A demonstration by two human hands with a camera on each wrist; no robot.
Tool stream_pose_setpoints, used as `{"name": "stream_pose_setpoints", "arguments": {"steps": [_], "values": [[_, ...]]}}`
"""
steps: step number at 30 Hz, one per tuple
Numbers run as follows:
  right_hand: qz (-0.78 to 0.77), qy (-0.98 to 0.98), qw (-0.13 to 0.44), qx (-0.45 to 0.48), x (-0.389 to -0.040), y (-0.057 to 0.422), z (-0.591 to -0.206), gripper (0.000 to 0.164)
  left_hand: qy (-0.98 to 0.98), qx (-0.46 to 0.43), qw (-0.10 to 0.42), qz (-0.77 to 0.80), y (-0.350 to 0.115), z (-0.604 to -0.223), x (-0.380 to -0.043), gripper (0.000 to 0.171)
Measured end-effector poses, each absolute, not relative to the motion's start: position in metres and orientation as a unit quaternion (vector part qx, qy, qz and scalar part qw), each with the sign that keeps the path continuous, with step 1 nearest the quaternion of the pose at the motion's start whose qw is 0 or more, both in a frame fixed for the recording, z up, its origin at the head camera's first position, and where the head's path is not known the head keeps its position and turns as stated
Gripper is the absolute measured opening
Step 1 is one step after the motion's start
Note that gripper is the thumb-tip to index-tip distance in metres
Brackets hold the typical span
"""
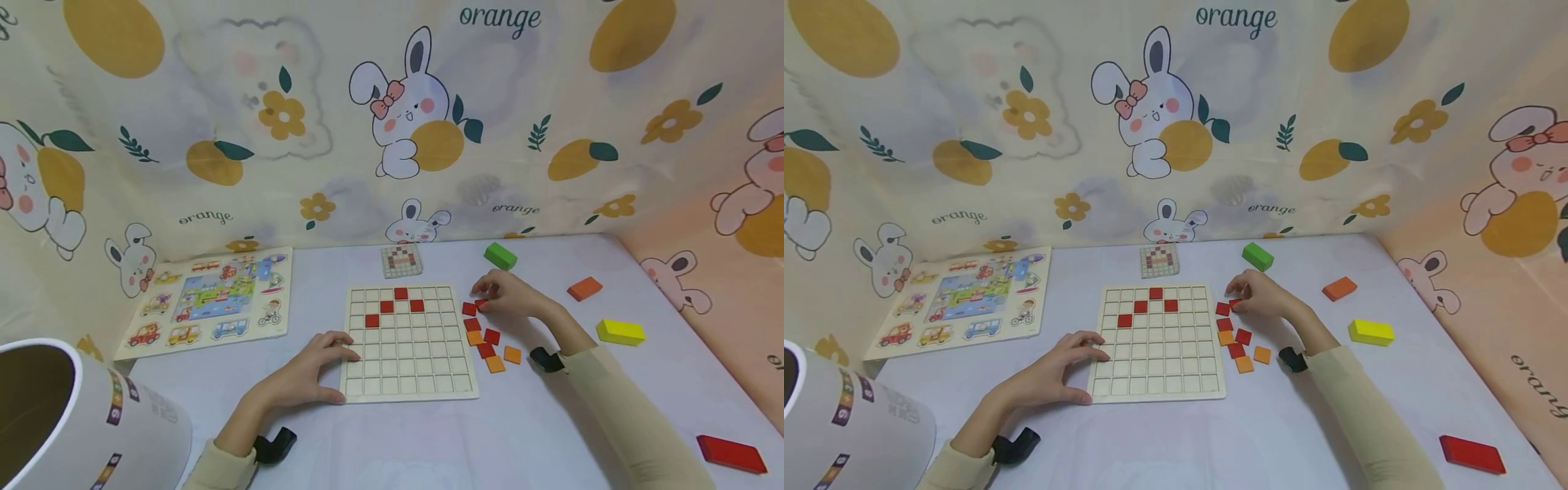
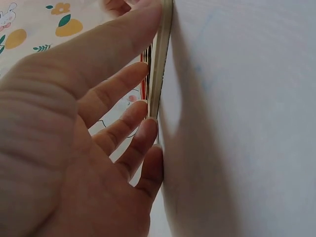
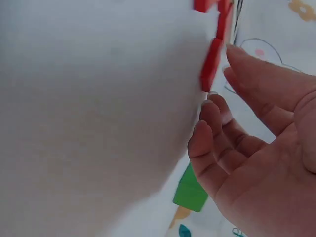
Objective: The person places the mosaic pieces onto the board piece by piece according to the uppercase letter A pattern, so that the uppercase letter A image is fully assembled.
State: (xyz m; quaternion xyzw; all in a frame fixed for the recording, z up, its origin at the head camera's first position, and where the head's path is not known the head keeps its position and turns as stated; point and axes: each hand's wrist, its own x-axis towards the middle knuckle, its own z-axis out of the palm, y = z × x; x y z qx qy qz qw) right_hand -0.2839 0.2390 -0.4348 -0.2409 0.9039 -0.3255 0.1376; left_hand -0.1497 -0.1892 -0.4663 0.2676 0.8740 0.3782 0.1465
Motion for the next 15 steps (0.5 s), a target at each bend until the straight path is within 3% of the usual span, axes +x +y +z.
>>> {"name": "stream_pose_setpoints", "arguments": {"steps": [9,15], "values": [[-0.327,0.905,0.142,-0.234,-0.2834,0.2403,-0.4394,0.013,0.874,0.27,0.144,0.377,-0.1896,-0.4673,-0.1494,0.06],[-0.326,0.903,0.164,-0.227,-0.2816,0.2382,-0.4382,0.018,0.874,0.271,0.143,0.376,-0.1912,-0.4682,-0.15,0.06]]}}
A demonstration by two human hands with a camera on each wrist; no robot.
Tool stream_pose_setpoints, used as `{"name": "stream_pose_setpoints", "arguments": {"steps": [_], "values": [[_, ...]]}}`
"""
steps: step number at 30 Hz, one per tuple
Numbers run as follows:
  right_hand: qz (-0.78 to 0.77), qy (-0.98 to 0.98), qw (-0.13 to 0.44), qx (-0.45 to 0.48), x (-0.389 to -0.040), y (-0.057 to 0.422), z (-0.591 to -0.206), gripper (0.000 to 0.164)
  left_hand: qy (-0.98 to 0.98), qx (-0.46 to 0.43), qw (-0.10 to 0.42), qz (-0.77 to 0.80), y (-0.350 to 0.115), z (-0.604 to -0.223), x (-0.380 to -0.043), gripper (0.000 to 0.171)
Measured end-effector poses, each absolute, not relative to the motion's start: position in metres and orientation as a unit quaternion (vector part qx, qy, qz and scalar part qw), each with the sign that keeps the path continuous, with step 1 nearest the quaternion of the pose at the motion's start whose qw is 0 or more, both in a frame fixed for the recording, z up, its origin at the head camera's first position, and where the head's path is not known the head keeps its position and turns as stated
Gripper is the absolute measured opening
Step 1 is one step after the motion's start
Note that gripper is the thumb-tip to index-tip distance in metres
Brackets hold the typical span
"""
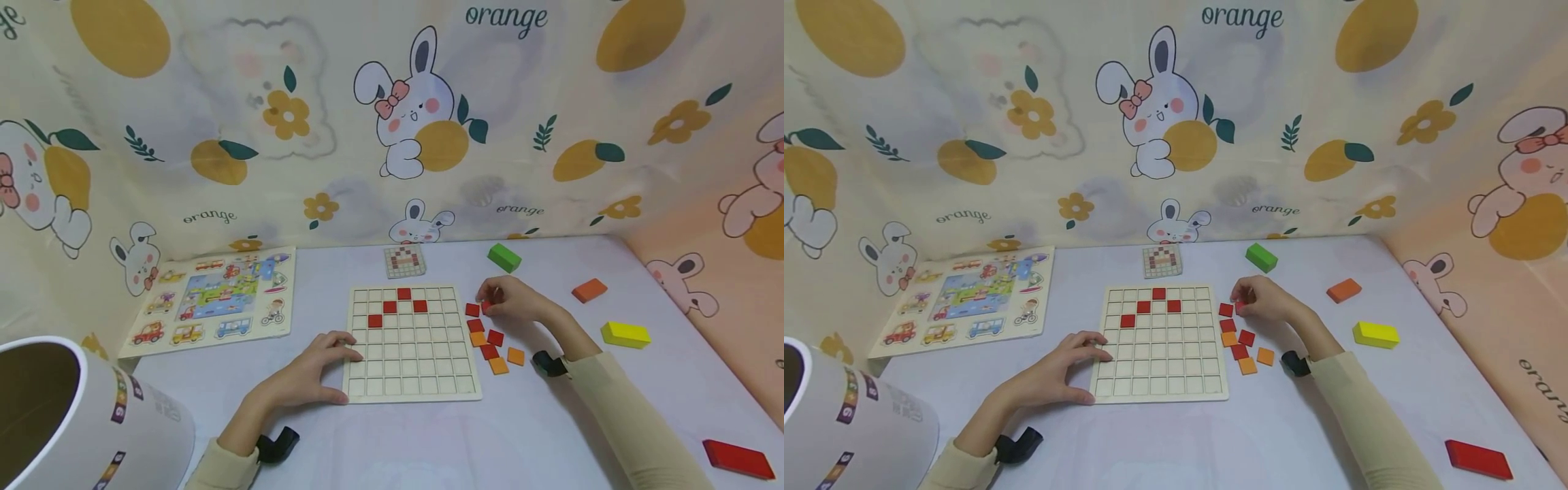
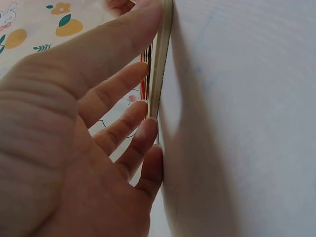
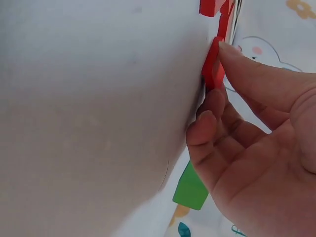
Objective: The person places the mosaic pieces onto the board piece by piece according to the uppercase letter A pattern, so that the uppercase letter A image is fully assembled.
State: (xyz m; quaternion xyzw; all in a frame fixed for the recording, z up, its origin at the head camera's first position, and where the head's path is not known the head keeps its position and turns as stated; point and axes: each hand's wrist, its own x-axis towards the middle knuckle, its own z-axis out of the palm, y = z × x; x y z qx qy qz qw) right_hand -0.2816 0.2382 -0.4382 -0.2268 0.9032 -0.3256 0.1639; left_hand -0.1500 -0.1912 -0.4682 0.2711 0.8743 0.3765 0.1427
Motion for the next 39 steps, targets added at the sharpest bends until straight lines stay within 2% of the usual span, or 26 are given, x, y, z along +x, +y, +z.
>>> {"name": "stream_pose_setpoints", "arguments": {"steps": [7,11,14,23,32,39], "values": [[-0.33,0.9,0.144,-0.245,-0.281,0.236,-0.435,0.01,0.874,0.27,0.144,0.377,-0.191,-0.468,-0.15,0.06],[-0.346,0.886,0.138,-0.276,-0.279,0.216,-0.429,0.008,0.875,0.267,0.145,0.377,-0.191,-0.467,-0.149,0.06],[-0.362,0.869,0.15,-0.301,-0.278,0.189,-0.426,0.008,0.875,0.267,0.144,0.377,-0.191,-0.466,-0.149,0.06],[-0.426,0.79,0.237,-0.373,-0.274,0.104,-0.422,0.015,0.872,0.271,0.146,0.38,-0.191,-0.465,-0.15,0.06],[-0.4,0.78,0.219,-0.428,-0.269,0.061,-0.436,0.019,0.87,0.279,0.142,0.38,-0.191,-0.466,-0.15,0.059],[-0.379,0.796,0.227,-0.414,-0.264,0.052,-0.442,0.015,0.868,0.28,0.144,0.383,-0.191,-0.466,-0.15,0.06]]}}
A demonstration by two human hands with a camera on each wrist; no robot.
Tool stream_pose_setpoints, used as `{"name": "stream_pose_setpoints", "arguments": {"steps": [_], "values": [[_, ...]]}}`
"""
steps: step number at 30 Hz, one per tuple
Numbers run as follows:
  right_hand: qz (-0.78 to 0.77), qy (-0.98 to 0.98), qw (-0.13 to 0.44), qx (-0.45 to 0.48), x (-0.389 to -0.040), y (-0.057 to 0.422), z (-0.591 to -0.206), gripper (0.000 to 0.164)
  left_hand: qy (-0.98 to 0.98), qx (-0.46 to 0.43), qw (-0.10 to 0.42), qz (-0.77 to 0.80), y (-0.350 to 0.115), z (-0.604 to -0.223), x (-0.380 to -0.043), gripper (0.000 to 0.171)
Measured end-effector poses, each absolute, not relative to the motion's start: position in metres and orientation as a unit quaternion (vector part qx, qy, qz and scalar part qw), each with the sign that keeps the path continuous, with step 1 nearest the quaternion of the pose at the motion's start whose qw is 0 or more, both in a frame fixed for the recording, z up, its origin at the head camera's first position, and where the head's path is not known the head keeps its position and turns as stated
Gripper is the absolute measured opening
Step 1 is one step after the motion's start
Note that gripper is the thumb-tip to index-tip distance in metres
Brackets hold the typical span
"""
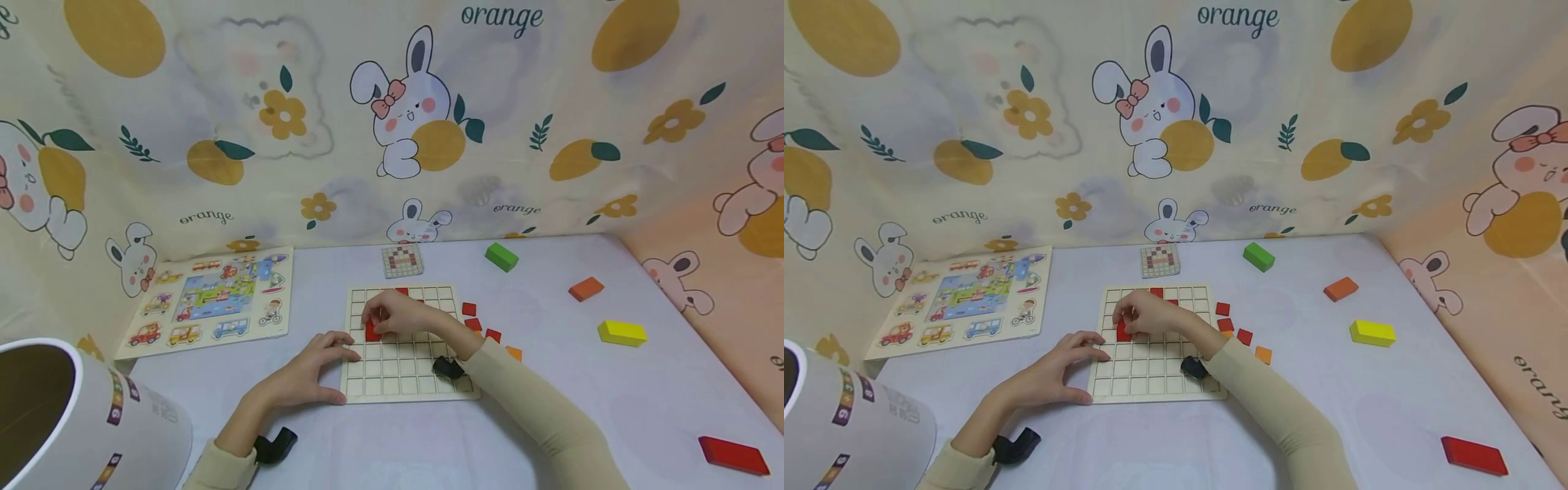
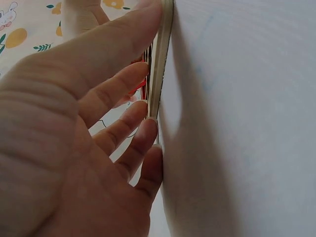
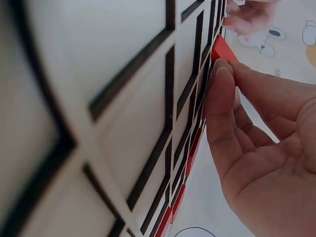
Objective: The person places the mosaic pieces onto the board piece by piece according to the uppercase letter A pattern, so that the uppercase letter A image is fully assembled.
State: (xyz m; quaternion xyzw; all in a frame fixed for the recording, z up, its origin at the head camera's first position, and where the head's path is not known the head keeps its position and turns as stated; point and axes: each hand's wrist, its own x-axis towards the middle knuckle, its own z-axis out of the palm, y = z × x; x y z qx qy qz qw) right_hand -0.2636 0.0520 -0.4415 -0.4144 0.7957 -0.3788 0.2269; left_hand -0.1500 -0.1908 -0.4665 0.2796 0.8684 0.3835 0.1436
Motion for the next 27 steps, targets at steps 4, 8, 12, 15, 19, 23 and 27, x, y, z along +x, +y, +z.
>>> {"name": "stream_pose_setpoints", "arguments": {"steps": [4,8,12,15,19,23,27], "values": [[-0.359,0.805,0.217,-0.419,-0.262,0.052,-0.442,0.012,0.868,0.279,0.144,0.385,-0.191,-0.465,-0.15,0.059],[-0.324,0.827,0.197,-0.414,-0.259,0.052,-0.44,0.012,0.869,0.28,0.144,0.383,-0.191,-0.465,-0.15,0.06],[-0.295,0.846,0.183,-0.404,-0.256,0.051,-0.438,0.013,0.868,0.28,0.145,0.383,-0.19,-0.465,-0.15,0.06],[-0.29,0.846,0.185,-0.408,-0.256,0.05,-0.437,0.012,0.869,0.279,0.145,0.383,-0.191,-0.465,-0.15,0.06],[-0.296,0.836,0.183,-0.423,-0.256,0.054,-0.436,0.012,0.869,0.28,0.145,0.38,-0.191,-0.466,-0.15,0.06],[-0.324,0.829,0.16,-0.427,-0.258,0.07,-0.431,0.012,0.87,0.278,0.146,0.379,-0.189,-0.466,-0.15,0.06],[-0.354,0.836,0.146,-0.394,-0.264,0.101,-0.423,0.013,0.872,0.273,0.146,0.379,-0.189,-0.465,-0.15,0.06]]}}
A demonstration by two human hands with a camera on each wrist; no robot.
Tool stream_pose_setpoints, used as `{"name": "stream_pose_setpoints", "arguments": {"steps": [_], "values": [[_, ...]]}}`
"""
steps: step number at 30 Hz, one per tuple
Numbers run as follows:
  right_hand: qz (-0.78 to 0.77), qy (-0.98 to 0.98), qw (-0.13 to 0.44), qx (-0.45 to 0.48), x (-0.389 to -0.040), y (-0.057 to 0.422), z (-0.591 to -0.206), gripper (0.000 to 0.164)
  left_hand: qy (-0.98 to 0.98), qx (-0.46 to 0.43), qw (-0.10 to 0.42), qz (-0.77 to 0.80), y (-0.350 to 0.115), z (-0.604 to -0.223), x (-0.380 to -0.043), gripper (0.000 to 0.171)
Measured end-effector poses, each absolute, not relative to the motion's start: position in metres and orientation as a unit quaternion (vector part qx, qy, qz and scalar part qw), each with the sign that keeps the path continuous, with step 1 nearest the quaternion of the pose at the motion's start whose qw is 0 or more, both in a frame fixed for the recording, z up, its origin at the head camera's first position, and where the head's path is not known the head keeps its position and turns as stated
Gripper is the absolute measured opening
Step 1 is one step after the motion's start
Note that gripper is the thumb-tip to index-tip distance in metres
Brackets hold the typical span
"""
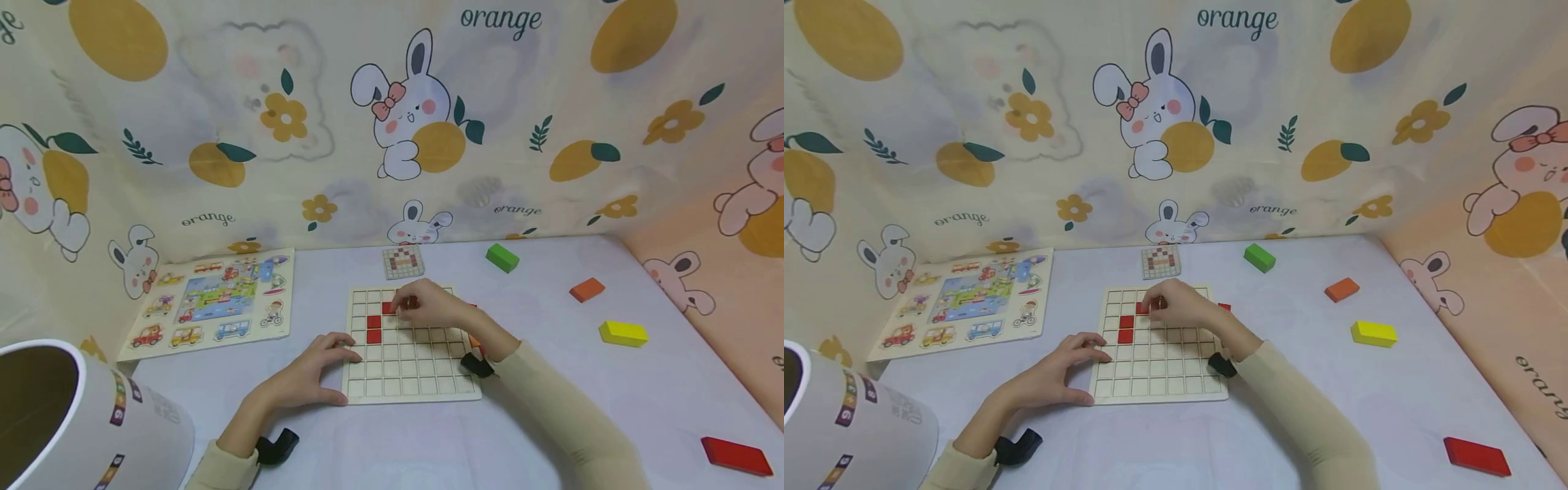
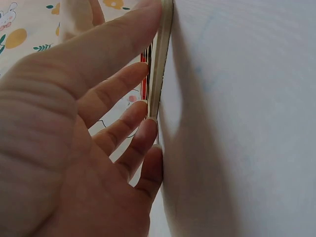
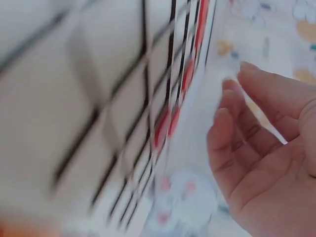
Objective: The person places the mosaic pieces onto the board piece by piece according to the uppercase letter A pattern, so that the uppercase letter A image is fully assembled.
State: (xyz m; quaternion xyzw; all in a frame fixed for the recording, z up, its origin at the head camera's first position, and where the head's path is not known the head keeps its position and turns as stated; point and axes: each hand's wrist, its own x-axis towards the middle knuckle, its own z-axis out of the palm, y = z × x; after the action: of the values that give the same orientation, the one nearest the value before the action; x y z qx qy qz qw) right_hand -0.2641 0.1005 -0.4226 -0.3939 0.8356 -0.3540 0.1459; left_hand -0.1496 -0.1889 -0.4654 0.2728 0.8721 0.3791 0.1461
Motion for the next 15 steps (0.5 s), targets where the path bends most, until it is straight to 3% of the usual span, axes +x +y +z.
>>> {"name": "stream_pose_setpoints", "arguments": {"steps": [7,15], "values": [[-0.342,0.885,0.115,-0.295,-0.277,0.168,-0.42,0.018,0.875,0.27,0.146,0.374,-0.189,-0.466,-0.149,0.059],[-0.309,0.91,0.129,-0.244,-0.28,0.216,-0.433,0.021,0.876,0.273,0.144,0.372,-0.189,-0.467,-0.149,0.06]]}}
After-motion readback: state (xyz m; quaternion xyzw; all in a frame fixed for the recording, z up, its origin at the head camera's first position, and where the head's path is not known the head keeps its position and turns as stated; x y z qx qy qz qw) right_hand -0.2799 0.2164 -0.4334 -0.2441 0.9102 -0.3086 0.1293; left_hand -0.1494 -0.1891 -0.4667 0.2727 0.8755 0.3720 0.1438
